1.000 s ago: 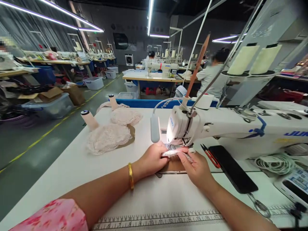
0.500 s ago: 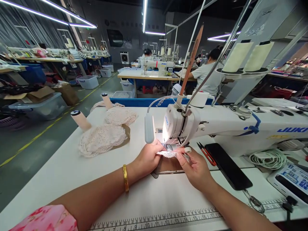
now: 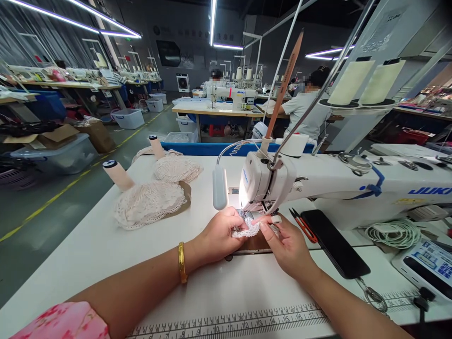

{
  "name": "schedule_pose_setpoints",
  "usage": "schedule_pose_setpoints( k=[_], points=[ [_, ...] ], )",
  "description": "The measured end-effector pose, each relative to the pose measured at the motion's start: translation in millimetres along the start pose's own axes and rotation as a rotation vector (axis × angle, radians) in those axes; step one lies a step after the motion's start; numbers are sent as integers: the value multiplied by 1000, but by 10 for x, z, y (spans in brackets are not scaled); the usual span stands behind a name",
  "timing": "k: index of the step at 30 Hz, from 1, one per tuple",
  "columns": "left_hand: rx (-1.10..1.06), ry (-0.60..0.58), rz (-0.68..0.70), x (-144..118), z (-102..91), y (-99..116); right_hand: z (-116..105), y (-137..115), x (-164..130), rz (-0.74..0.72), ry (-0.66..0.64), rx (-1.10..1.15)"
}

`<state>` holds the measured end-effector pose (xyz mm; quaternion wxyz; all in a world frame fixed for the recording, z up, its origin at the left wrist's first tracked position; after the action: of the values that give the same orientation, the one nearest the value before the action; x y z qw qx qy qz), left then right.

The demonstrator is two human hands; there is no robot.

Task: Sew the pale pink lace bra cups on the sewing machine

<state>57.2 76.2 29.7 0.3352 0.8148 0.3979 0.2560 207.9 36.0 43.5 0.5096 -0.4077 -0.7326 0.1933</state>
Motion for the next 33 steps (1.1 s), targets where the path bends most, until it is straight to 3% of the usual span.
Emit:
schedule_pose_setpoints(
  k=[6,18,21,27,33],
  points=[
    [-25,-25,-37,1,-11,29,-11,-1,-4,11,6,-4],
    [19,-54,107,6,-1,71,35,29,-26,1,-71,-11],
    [58,-60,169,-61,15,88,67,-17,-34,-50,-155,-71],
    [295,-33,325,-338,92,218,257,-145,-132,-262,-543,-270],
    [462,-45,392,-436,156,316,248,-171,-149,-287,-597,-355]
  ],
)
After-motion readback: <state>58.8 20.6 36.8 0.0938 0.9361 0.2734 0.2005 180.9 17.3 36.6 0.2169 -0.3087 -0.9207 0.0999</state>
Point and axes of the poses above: each hand's wrist, its own x-axis towards the middle knuckle, its own z-axis out of the palm, y = z × x, the point moved 8 cm from there along x, towards the middle knuckle, and after that the axes turned 7 degrees about -z, right-handed, at the moved point
